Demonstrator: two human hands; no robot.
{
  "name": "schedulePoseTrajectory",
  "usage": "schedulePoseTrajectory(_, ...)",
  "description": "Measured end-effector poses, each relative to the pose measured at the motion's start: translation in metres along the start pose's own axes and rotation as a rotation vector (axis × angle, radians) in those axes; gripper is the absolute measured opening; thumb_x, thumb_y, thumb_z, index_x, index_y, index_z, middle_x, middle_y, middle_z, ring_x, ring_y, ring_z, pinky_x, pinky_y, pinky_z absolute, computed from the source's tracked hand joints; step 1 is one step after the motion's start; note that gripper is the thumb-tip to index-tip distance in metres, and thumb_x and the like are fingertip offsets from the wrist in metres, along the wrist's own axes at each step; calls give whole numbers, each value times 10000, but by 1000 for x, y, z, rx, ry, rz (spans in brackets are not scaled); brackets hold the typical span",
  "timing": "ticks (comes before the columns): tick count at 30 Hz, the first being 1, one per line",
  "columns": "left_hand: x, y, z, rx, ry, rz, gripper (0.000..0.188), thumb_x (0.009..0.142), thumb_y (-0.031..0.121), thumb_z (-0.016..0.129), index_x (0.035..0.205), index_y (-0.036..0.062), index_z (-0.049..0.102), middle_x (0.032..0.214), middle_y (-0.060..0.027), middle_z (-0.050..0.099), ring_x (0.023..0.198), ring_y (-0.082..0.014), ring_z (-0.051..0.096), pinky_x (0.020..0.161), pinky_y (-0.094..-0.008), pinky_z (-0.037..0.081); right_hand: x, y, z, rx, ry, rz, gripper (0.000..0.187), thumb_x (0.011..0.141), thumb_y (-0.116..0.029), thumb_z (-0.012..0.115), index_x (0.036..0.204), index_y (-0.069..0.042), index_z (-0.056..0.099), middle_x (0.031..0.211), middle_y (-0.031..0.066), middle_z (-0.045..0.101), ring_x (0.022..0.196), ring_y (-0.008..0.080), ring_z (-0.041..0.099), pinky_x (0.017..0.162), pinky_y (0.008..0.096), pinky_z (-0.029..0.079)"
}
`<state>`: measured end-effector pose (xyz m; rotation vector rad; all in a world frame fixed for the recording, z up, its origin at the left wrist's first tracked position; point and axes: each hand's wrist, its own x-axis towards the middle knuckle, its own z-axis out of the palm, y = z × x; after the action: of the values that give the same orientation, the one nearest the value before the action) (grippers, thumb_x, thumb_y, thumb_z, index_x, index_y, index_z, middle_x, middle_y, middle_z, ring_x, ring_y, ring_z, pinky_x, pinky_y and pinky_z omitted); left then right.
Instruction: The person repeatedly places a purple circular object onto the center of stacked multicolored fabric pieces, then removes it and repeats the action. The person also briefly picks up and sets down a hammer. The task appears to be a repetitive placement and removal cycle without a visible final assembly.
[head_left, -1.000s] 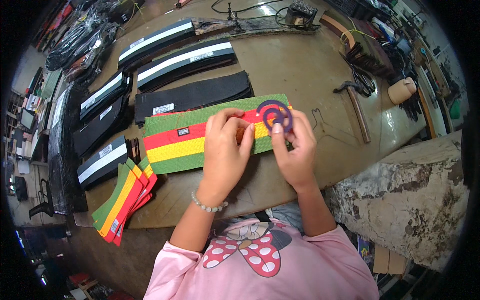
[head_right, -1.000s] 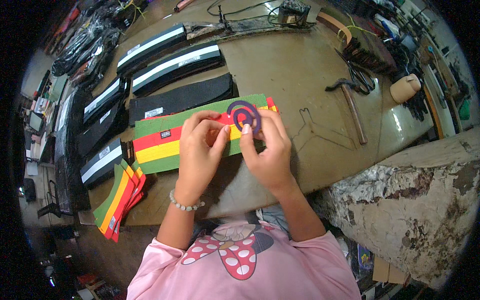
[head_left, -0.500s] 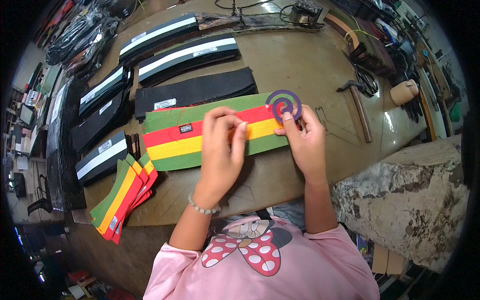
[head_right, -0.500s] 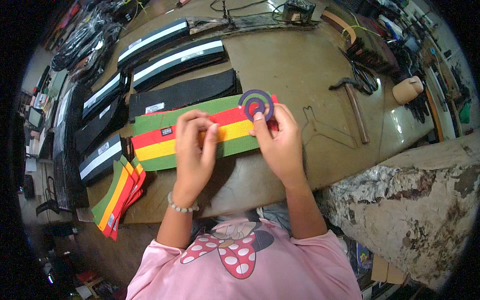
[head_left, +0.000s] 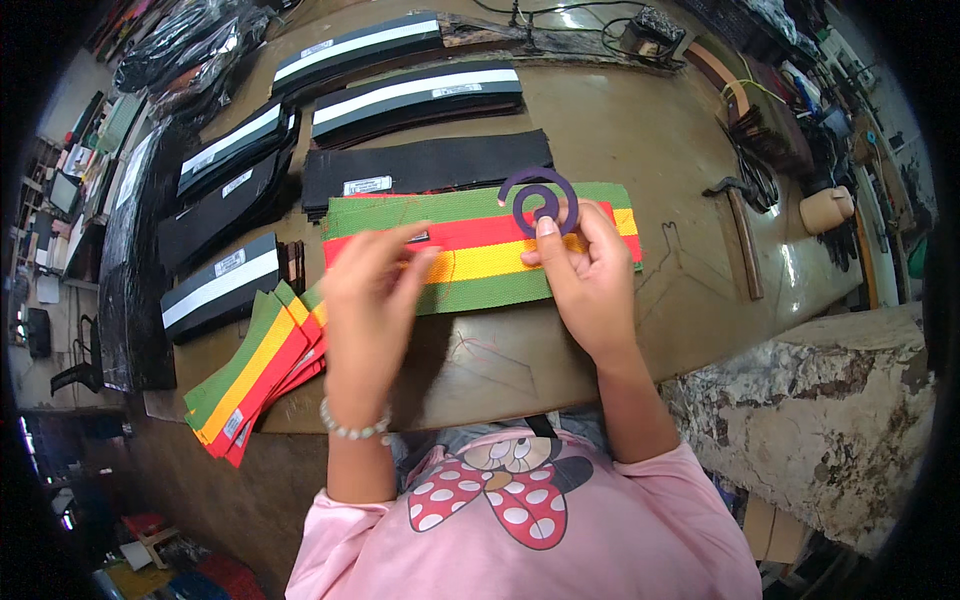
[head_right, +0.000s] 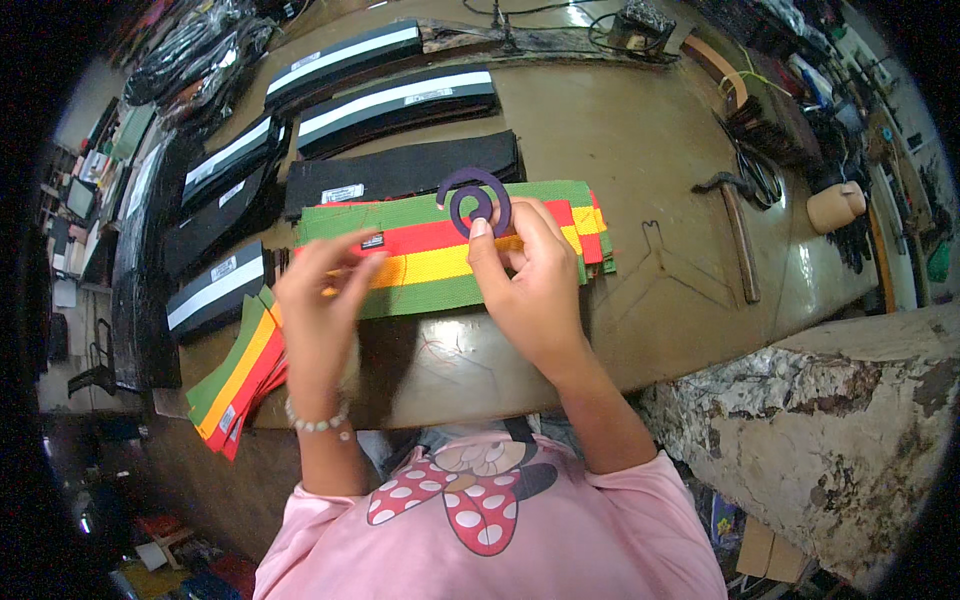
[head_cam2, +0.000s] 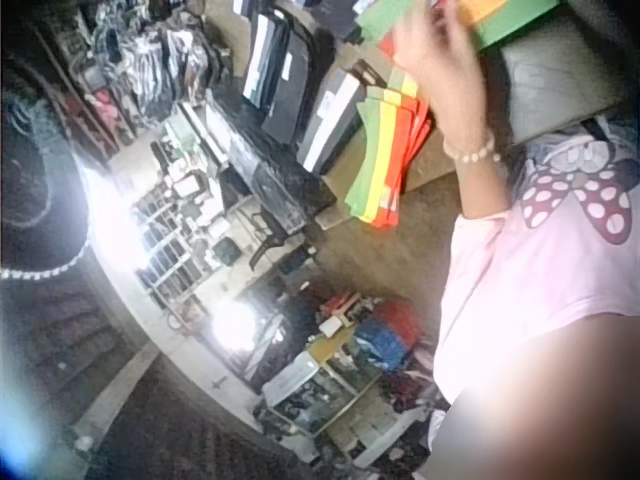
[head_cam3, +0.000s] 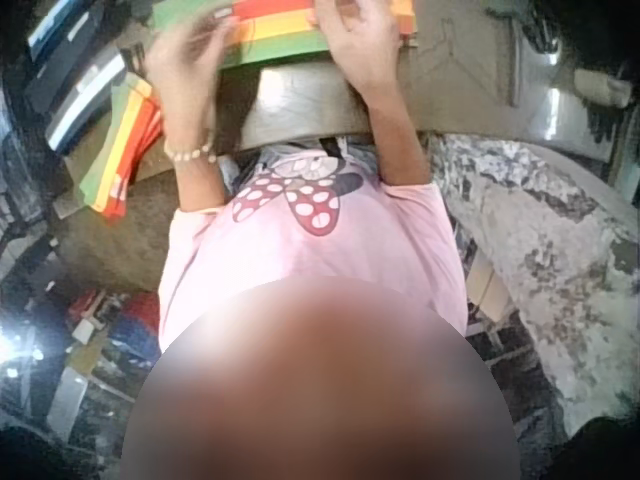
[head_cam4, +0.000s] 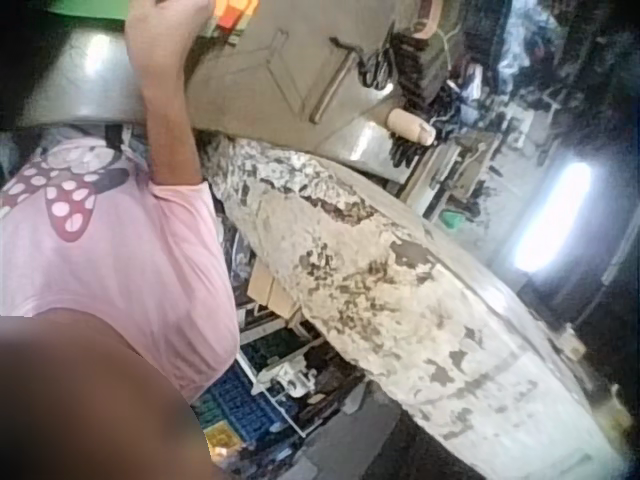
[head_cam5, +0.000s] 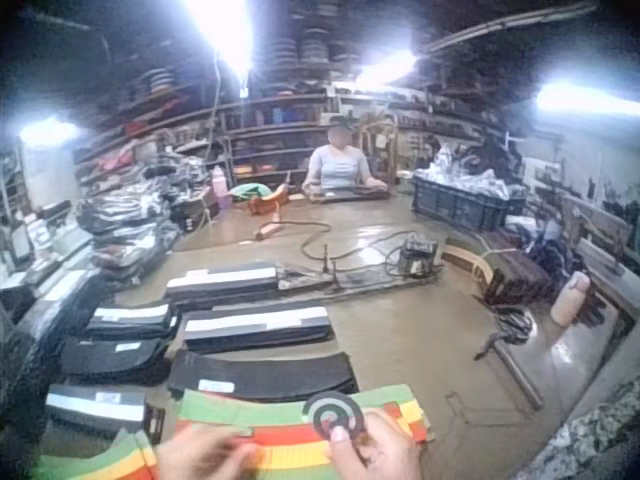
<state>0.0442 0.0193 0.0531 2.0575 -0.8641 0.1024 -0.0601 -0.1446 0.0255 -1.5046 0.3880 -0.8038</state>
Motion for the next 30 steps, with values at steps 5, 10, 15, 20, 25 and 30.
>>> schedulePoseTrajectory(5, 19, -10, 20, 36, -235, 93, 154, 879, 91, 700, 989, -15, 679, 827, -156, 577, 756, -327, 597, 718, -408, 497, -1, 3, -3, -116, -54, 27, 79, 921, -5, 613, 955, 66, 610, 962, 77, 584, 748, 72, 582, 624, 213, 492)
schedulePoseTrajectory(10, 14, -15, 26, 72, -156, 224, 119, 938, 62, 615, 963, -46, 573, 916, -179, 572, 835, -343, 588, 768, -397, 485, -2, 2, -6, -304, -145, -114, 77, 886, -2, 637, 929, 60, 623, 954, 77, 576, 711, 58, 564, 599, 196, 477)
schedulePoseTrajectory(15, 9, -16, 26, -60, -126, 140, 109, 957, 47, 577, 979, -53, 539, 949, -190, 552, 873, -360, 576, 794, -403, 479, -1, 5, -6, -163, -27, 37, 76, 883, 9, 630, 928, 69, 618, 959, 75, 576, 701, 49, 559, 571, 202, 478)
schedulePoseTrajectory(20, 8, -16, 24, -120, -134, 151, 97, 957, 33, 572, 983, -53, 535, 947, -183, 554, 851, -345, 583, 779, -392, 481, -4, 1, -9, -254, -100, -51, 76, 877, 20, 624, 928, 76, 611, 970, 80, 579, 721, 51, 575, 577, 207, 491)
schedulePoseTrajectory(25, 7, -20, 28, -132, -96, 161, 82, 964, 28, 565, 983, -47, 537, 969, -172, 595, 873, -302, 610, 782, -363, 493, -2, -1, -8, -337, -129, -119, 76, 873, 13, 634, 905, 76, 607, 978, 91, 586, 748, 55, 595, 582, 214, 504)
schedulePoseTrajectory(30, 5, -24, 32, -480, -13, -205, 79, 988, 21, 552, 1029, -41, 578, 932, -131, 699, 799, -150, 664, 692, -271, 529, 0, 4, -3, -188, -3, 27, 80, 892, -2, 635, 906, 74, 616, 963, 87, 590, 722, 49, 585, 555, 211, 482)
